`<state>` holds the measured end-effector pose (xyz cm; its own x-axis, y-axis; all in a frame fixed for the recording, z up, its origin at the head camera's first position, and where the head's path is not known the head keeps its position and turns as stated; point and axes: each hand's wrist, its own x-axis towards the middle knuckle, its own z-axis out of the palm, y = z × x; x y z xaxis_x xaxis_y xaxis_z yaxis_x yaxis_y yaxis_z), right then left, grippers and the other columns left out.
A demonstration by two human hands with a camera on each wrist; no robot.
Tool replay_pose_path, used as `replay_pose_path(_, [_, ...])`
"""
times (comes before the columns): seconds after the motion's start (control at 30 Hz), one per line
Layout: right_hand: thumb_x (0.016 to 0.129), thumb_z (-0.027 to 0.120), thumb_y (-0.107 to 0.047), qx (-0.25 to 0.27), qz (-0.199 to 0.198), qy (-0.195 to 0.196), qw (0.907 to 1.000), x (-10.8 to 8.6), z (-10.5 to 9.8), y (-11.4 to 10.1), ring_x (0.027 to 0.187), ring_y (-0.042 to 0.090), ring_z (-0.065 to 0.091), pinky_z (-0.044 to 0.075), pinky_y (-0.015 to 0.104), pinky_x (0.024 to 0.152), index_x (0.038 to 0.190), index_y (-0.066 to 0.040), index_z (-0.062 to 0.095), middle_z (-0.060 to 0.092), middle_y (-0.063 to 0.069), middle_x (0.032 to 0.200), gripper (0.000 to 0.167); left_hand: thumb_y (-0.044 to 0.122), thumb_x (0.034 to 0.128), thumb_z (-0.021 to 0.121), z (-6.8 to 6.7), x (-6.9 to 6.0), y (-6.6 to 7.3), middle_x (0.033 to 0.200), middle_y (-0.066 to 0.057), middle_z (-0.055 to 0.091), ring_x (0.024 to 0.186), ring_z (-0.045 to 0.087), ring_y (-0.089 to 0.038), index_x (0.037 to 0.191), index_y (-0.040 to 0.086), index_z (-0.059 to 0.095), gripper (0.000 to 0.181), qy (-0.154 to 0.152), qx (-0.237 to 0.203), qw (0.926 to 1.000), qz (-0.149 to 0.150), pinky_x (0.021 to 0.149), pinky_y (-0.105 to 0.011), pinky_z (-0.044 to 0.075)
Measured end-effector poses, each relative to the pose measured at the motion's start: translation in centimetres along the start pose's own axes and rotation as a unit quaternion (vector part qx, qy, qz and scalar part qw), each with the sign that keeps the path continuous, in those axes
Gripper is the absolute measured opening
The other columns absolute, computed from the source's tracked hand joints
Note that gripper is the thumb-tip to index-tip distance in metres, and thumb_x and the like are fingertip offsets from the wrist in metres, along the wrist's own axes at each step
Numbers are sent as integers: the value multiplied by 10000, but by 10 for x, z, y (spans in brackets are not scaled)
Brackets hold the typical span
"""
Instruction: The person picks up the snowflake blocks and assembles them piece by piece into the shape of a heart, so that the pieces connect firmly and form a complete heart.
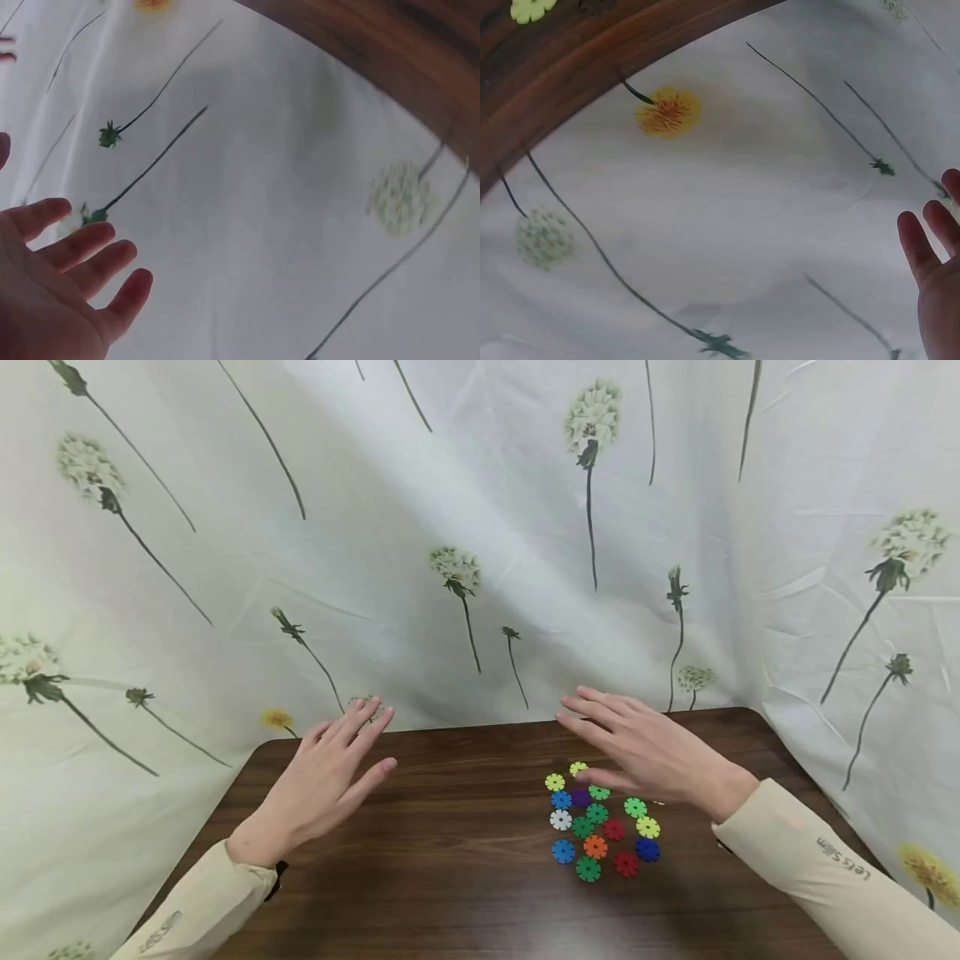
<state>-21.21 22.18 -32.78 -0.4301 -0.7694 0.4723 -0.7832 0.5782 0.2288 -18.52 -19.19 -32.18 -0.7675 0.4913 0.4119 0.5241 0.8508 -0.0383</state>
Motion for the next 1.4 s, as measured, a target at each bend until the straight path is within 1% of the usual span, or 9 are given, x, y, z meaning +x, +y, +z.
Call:
replay_pose_path(0.17, [789, 783, -293, 526, 866, 220, 9946, -16, 14, 12, 1239, 263, 482, 368, 355, 1082, 1390, -88, 501, 538, 80, 1354, 696, 416, 978, 522, 24, 11, 3, 1422, -106, 502, 1284, 503, -312, 1400, 120, 497, 516, 266, -883, 9948, -444, 1011, -543, 411])
replay_pose_path(0.3, [816, 769, -200, 1132, 1771, 367, 9770, -35, 29, 19, 1163, 251, 490, 419, 437, 926, 1374, -63, 501, 561, 95, 1261, 634, 438, 956, 560, 51, 19, 14, 1289, -71, 596, 1210, 555, -269, 1307, 117, 583, 476, 2, -1635, 9827, -873, 992, -474, 461])
replay_pose_path(0.5, [909, 677, -241, 1913, 2915, -62, 9372, -74, 53, 21, 1039, 250, 528, 456, 408, 823, 1313, -13, 521, 614, 129, 1157, 489, 489, 913, 606, 86, 23, 43, 1211, -47, 627, 1171, 550, -244, 1240, 144, 620, 476, -907, -2735, 9529, -948, 1012, -472, 432])
replay_pose_path(0.73, [887, 699, -254, 2972, 3668, -899, 8769, -116, 68, 19, 784, 43, 523, 444, 237, 641, 1217, -16, 566, 611, 19, 924, 428, 380, 929, 628, 112, 27, 72, 1171, -89, 630, 1084, 594, -262, 1206, 98, 624, 396, -1216, -3835, 9096, -1042, 918, -422, 496])
replay_pose_path(0.8, [871, 713, -245, 3289, 3768, -1122, 8587, -126, 73, 17, 740, 1, 502, 435, 216, 615, 1195, -18, 569, 585, -1, 892, 421, 376, 944, 607, 120, 27, 81, 1184, -101, 602, 1080, 572, -263, 1229, 100, 608, 397, -1403, -3884, 9060, -934, 909, -405, 494])
replay_pose_path(0.93, [871, 708, -213, 3858, 3624, -1319, 8381, -136, 85, 14, 715, 8, 498, 445, 216, 601, 1174, -9, 567, 568, 21, 889, 391, 399, 922, 632, 132, 29, 99, 1214, -53, 529, 1099, 472, -204, 1285, 165, 582, 435, -1968, -3413, 9173, -573, 937, -377, 434])
replay_pose_path(1.07, [866, 708, -161, 4185, 3410, -1337, 8311, -140, 95, 11, 692, 9, 490, 443, 211, 589, 1134, -3, 577, 557, 32, 881, 338, 401, 880, 686, 143, 32, 114, 1140, -7, 470, 1006, 384, -152, 1286, 236, 583, 450, -2529, -3091, 9157, -446, 853, -325, 368])
replay_pose_path(1.3, [844, 730, -150, 4086, 3506, -1277, 8330, -142, 101, 7, 687, -4, 458, 412, 204, 588, 1087, -14, 608, 544, 34, 873, 304, 349, 849, 721, 156, 36, 132, 1015, -30, 435, 921, 332, -177, 1238, 207, 598, 432, -3026, -3455, 8850, -765, 746, -292, 291])
replay_pose_path(1.4, [833, 739, -168, 4074, 3652, -1324, 8265, -141, 103, 6, 689, 7, 445, 399, 205, 590, 1075, -27, 615, 537, 38, 871, 306, 323, 840, 729, 160, 35, 138, 1019, -34, 443, 926, 338, -190, 1197, 205, 608, 395, -3051, -3505, 8810, -887, 749, -317, 274])
